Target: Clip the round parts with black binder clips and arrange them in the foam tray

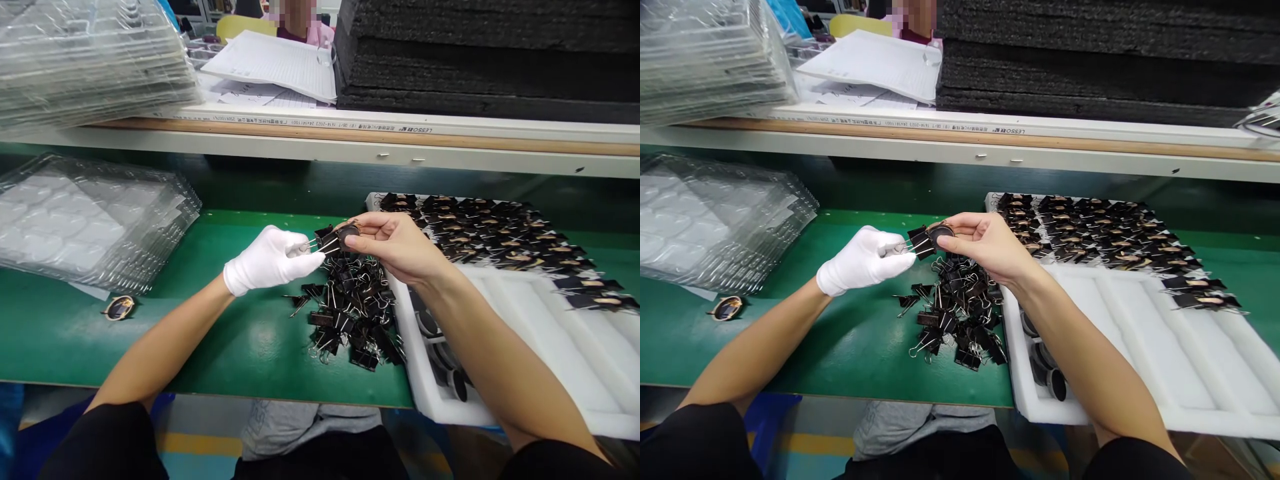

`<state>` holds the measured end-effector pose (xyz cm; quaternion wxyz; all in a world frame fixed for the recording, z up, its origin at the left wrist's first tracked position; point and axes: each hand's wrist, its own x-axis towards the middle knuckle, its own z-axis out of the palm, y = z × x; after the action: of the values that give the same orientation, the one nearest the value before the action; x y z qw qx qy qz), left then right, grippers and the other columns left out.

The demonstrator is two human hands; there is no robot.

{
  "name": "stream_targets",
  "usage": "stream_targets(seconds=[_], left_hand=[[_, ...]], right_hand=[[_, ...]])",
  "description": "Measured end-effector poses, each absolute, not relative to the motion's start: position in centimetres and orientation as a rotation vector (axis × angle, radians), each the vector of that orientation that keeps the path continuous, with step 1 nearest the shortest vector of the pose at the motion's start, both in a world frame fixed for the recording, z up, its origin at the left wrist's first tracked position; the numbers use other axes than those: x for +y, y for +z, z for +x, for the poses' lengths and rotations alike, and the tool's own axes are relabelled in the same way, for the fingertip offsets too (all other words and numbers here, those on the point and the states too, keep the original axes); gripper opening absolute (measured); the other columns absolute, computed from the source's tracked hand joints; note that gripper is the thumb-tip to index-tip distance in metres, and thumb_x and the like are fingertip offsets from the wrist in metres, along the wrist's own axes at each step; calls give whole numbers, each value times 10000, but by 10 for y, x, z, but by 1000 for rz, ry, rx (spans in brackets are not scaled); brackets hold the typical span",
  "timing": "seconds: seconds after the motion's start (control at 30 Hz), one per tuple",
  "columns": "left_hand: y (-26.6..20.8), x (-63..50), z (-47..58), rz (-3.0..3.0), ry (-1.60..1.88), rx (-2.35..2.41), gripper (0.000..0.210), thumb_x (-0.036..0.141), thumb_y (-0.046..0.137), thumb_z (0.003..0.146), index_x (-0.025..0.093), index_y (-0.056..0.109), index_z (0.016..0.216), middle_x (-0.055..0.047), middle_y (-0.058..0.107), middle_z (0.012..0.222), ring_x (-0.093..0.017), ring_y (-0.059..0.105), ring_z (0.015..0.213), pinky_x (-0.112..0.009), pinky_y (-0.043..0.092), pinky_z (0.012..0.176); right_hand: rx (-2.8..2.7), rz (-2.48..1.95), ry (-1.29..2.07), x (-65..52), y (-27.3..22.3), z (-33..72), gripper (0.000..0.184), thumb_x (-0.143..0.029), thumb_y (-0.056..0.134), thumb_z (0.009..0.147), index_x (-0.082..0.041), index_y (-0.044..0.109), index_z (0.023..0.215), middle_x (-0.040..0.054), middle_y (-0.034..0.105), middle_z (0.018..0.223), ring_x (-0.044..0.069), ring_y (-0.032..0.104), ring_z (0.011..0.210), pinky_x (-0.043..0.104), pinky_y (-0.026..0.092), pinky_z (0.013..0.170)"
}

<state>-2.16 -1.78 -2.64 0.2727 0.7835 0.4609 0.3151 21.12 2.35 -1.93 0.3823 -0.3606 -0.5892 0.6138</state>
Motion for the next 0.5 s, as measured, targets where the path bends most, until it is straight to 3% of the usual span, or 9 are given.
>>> stream_targets(seconds=[0.1, 0.17, 0.27, 0.37, 0.5], left_hand=[[-22, -16, -22, 2116, 808, 1302, 462, 486, 612, 856, 179, 436, 559, 68, 368, 522, -69, 307, 524, -230, 289, 532], [-18, -14, -26, 2104, 671, 1295, 437, 550, 613, 865, 177, 540, 649, 53, 490, 577, -85, 406, 554, -230, 330, 559], [-15, -12, -36, 2162, 221, 1261, 487, 681, 569, 876, 205, 656, 822, 20, 650, 701, -135, 550, 620, -252, 369, 578], [-18, -18, -37, 2315, -229, 1330, 561, 774, 537, 849, 234, 687, 864, -12, 681, 709, -191, 599, 623, -286, 380, 580], [-31, -33, -17, 2464, -489, 1390, 486, 656, 577, 876, 199, 710, 970, -98, 731, 880, -268, 681, 714, -324, 441, 619]], right_hand=[[-1457, -907, 1575, 24, -22, 208, 413, -367, 987, 604, -202, 819, 943, 56, 790, 951, 194, 733, 918, 368, 595, 950], [-1390, -914, 1576, 23, -23, 207, 399, -374, 980, 617, -210, 805, 937, 46, 782, 950, 183, 730, 907, 340, 607, 900], [-1253, -922, 1568, 23, -20, 205, 362, -410, 947, 658, -229, 757, 907, 27, 756, 956, 188, 730, 889, 334, 628, 808], [-1098, -905, 1583, 22, -15, 204, 350, -445, 899, 699, -251, 691, 904, -2, 714, 938, 207, 733, 906, 386, 647, 825], [-1037, -925, 1582, 23, -12, 204, 335, -422, 879, 711, -252, 663, 902, -24, 673, 898, 172, 717, 835, 332, 648, 752]])
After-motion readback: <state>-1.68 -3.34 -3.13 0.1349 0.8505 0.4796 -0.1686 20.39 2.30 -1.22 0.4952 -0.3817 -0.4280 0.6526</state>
